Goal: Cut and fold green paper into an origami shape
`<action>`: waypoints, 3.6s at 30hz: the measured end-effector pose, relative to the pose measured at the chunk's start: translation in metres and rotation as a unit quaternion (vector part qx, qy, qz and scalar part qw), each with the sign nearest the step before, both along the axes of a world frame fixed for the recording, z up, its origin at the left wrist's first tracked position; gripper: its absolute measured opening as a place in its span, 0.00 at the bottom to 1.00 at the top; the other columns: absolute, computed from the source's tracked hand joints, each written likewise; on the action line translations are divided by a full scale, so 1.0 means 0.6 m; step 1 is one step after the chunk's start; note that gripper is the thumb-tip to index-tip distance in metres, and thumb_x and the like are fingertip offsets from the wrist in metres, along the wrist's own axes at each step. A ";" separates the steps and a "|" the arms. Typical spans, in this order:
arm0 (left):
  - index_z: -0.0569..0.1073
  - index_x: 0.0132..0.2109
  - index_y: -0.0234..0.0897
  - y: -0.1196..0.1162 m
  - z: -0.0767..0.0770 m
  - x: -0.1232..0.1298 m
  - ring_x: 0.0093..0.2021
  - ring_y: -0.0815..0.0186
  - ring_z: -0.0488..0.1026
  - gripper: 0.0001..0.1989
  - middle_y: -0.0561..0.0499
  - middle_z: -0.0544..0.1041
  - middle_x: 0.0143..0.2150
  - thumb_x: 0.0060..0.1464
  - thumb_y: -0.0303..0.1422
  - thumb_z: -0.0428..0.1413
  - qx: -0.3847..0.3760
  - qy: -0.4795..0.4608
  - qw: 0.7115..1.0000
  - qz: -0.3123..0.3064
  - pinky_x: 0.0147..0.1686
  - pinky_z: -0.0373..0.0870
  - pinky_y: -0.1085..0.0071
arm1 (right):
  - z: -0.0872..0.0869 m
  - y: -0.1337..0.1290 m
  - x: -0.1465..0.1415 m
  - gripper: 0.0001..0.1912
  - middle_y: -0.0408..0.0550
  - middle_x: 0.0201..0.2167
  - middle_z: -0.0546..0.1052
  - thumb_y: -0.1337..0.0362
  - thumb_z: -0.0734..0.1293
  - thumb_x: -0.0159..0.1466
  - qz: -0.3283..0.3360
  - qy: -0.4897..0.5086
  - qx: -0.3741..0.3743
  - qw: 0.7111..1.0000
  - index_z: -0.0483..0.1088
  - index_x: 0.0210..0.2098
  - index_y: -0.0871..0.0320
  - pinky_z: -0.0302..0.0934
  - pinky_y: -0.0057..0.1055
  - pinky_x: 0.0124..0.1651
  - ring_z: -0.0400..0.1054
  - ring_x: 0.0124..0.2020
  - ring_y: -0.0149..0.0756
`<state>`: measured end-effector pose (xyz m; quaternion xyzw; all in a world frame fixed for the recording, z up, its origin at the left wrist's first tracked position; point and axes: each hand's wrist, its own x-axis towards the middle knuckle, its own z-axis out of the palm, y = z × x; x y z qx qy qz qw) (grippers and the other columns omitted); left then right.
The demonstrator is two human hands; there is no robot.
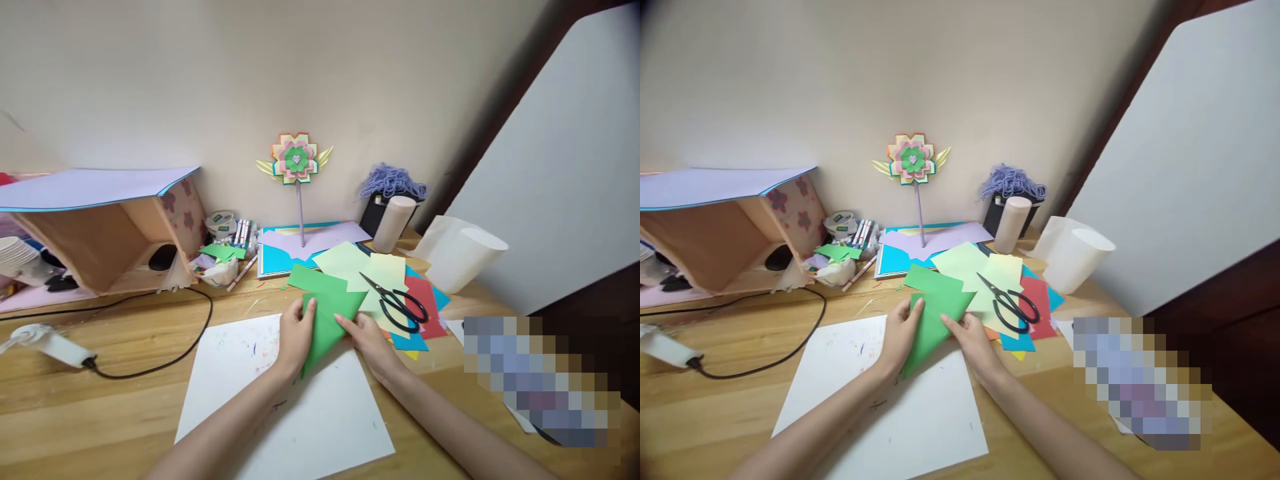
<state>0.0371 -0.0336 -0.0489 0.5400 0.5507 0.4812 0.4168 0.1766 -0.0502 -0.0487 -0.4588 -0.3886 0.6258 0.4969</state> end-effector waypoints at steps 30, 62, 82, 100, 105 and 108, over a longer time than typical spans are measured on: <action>0.66 0.25 0.35 -0.001 -0.021 0.003 0.23 0.69 0.62 0.19 0.54 0.66 0.21 0.48 0.48 0.54 -0.040 -0.075 0.992 -0.093 0.22 0.56 0.73 | -0.022 0.006 0.062 0.22 0.51 0.37 0.79 0.54 0.71 0.51 0.012 -0.096 -0.004 0.995 0.73 0.42 0.59 0.67 0.38 0.41 0.74 0.36 0.45; 0.52 0.22 0.38 0.001 -0.028 0.004 0.23 0.71 0.50 0.18 0.58 0.52 0.20 0.55 0.39 0.49 0.027 0.098 0.994 -0.046 0.23 0.47 0.73 | -0.011 0.038 0.114 0.17 0.44 0.17 0.75 0.52 0.73 0.47 -0.048 -0.143 -0.018 0.988 0.69 0.22 0.60 0.64 0.21 0.23 0.69 0.19 0.27; 0.49 0.22 0.38 -0.003 -0.021 0.006 0.23 0.71 0.49 0.20 0.58 0.50 0.20 0.55 0.40 0.48 0.004 0.094 0.994 -0.054 0.24 0.46 0.72 | -0.005 0.047 0.132 0.16 0.41 0.17 0.73 0.57 0.75 0.45 -0.115 -0.118 0.000 0.986 0.68 0.24 0.59 0.63 0.21 0.26 0.67 0.20 0.26; 0.58 0.20 0.36 -0.006 -0.016 0.002 0.21 0.71 0.57 0.19 0.57 0.58 0.17 0.53 0.42 0.49 -0.031 0.025 0.991 -0.126 0.24 0.53 0.74 | 0.001 0.044 0.134 0.19 0.39 0.14 0.68 0.52 0.68 0.54 -0.110 -0.160 0.083 0.977 0.64 0.17 0.58 0.58 0.23 0.21 0.62 0.16 0.26; 0.59 0.18 0.36 -0.007 -0.012 0.000 0.19 0.71 0.59 0.20 0.57 0.58 0.15 0.52 0.41 0.50 -0.044 -0.012 0.992 -0.120 0.23 0.54 0.74 | 0.007 0.041 0.126 0.18 0.42 0.20 0.73 0.47 0.64 0.56 -0.084 -0.104 0.018 0.991 0.70 0.30 0.57 0.63 0.25 0.25 0.68 0.21 0.30; 0.60 0.19 0.36 -0.005 -0.013 -0.001 0.19 0.71 0.59 0.19 0.58 0.58 0.15 0.52 0.42 0.51 -0.043 -0.046 0.993 -0.097 0.22 0.55 0.74 | 0.009 0.032 0.114 0.21 0.48 0.27 0.77 0.47 0.65 0.55 0.017 -0.072 -0.035 0.997 0.70 0.35 0.59 0.66 0.26 0.28 0.71 0.26 0.32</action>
